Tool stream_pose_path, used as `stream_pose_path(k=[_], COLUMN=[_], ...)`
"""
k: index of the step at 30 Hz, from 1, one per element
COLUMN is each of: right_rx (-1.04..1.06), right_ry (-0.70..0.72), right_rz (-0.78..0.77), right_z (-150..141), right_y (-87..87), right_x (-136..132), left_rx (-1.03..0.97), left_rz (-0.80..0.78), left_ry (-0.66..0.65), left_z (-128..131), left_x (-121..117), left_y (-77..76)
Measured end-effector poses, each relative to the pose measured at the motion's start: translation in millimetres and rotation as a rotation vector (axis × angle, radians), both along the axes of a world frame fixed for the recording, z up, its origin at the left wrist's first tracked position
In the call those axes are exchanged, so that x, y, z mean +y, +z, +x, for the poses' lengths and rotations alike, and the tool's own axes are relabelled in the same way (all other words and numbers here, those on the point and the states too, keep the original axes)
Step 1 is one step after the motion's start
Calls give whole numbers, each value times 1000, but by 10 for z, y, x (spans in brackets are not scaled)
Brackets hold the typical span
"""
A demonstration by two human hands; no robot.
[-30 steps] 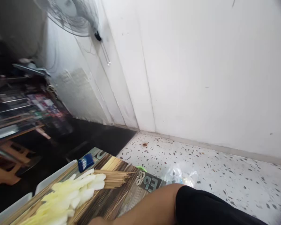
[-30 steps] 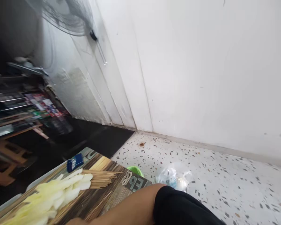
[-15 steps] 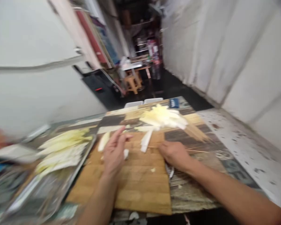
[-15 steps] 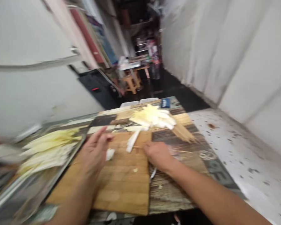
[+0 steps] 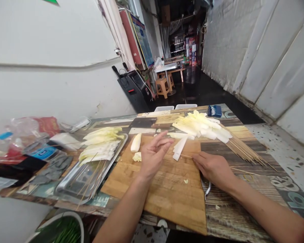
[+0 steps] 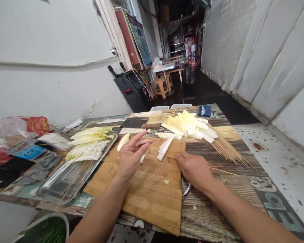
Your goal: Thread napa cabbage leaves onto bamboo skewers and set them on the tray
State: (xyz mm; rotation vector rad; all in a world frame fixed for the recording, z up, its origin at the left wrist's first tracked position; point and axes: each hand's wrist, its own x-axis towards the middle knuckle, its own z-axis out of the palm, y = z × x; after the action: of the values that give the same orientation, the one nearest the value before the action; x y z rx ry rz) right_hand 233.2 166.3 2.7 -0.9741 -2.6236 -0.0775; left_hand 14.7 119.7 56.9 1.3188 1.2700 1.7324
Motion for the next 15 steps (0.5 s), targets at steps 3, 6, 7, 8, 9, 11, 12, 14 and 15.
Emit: stream_pose_path(k=[3,6,7,8,9,11,12,14,15], right_rx=[2,-2,-4,-6,-8,-11,-13,-15,-16], right_ry=[1,2,3,2,2,4,5,3,1], right_rz=[6,7,6,5,3,0,-1,-2,-3], right_z=[4,9,10,11,11,10,9,7,7], right_y=[-2,-3,-3,-2,-2,-3,-4,-7,-10], right_x=[2,2,2,3,3,4,5,6,6], left_rx=[7,-7,-15,-22,-30,-42,-48,-67,-81], left_rz=[-13,-22,-27,-35,-43,-56,-63,-76,-85], left_ry=[-12,-23,-23,-23,-22,-21,-20,-18,-15], left_z=[6,-2,-7,-13,-18,-27,-28,-28,-26], left_x=[-8,-11,-9,-6,-2,5,7,8,6], left_y=[17,17,13,8,2,-13,-19,-29,-31])
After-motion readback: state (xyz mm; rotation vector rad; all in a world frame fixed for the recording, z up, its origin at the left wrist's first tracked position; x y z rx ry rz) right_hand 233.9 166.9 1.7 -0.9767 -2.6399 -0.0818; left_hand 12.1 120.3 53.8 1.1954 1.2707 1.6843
